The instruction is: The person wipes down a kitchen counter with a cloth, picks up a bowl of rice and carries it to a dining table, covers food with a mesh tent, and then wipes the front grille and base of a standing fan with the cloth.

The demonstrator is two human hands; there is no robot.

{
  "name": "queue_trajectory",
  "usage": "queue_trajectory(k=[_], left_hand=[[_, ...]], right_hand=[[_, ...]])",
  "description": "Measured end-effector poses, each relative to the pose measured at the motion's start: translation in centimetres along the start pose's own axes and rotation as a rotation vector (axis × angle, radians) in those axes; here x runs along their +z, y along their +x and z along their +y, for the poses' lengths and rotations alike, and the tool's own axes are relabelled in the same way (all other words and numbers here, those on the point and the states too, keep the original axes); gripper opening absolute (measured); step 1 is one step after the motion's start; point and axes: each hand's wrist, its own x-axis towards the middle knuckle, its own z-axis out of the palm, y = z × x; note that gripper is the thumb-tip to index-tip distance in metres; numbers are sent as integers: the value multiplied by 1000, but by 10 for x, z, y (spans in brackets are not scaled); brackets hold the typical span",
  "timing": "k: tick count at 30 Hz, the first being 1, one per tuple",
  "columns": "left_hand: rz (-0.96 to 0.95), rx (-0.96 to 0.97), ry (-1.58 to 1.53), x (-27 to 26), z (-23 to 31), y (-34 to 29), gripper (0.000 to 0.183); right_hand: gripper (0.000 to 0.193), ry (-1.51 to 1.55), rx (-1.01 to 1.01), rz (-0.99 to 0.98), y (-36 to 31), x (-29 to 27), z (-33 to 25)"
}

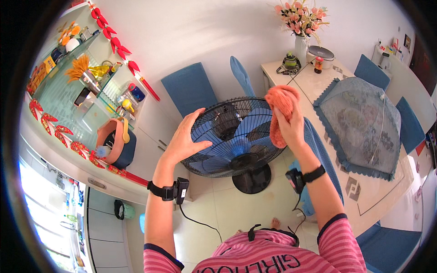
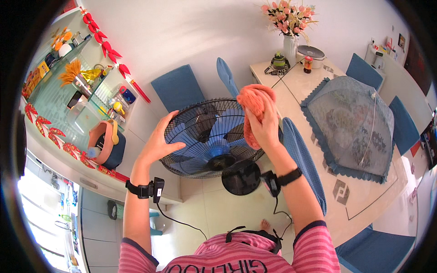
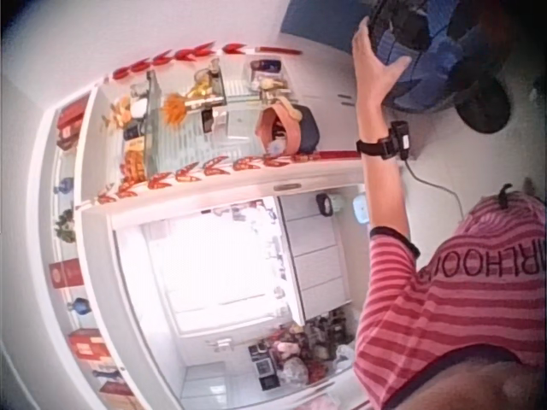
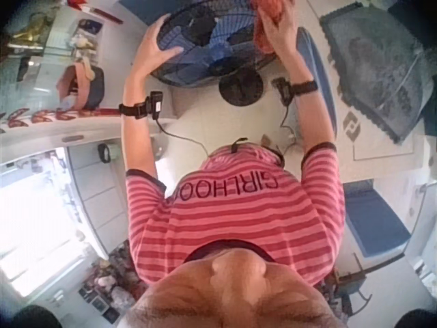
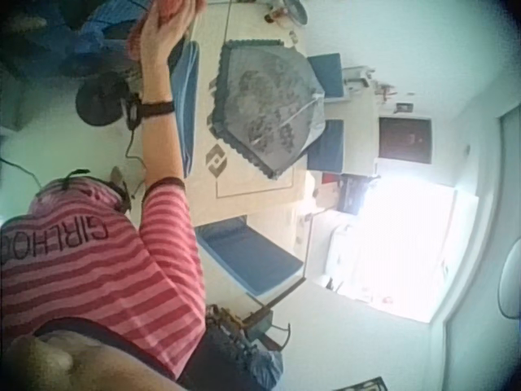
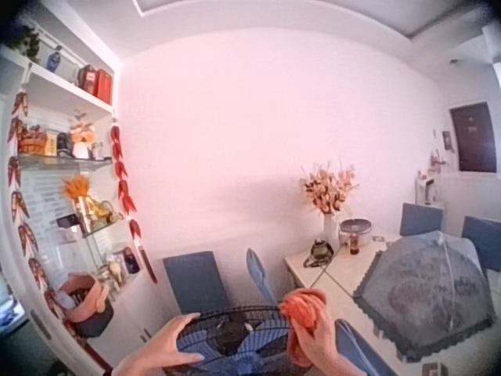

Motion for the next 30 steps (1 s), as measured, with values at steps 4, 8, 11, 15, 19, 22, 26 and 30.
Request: queue_trajectory(k=[4, 8, 11, 15, 19, 22, 26, 30], left_hand=[[-4, 26, -3, -1, 5, 0, 89], [11, 6, -17, 3, 0, -1, 88], [22, 4, -17, 2, 1, 0, 87], [29, 4, -30, 1, -6, 0, 88], [2, 9, -46, 2, -7, -1, 88], [-1, 17, -46, 3, -1, -1, 87], [36, 45, -37, 6, -6, 0, 86], [25, 55, -33, 1, -7, -2, 86]], right_hand=[[49, -35, 265, -180, -13, 7, 13], [49, -117, -110, -53, -70, 8, 2], [45, 44, -192, -246, -126, 16, 8], [40, 8, -194, -429, -152, 5, 7], [34, -46, -106, 55, -87, -8, 8], [34, -175, 57, 182, -49, -8, 22], [38, 313, 518, 6, -56, -1, 27], [42, -72, 93, 28, -106, 11, 17]])
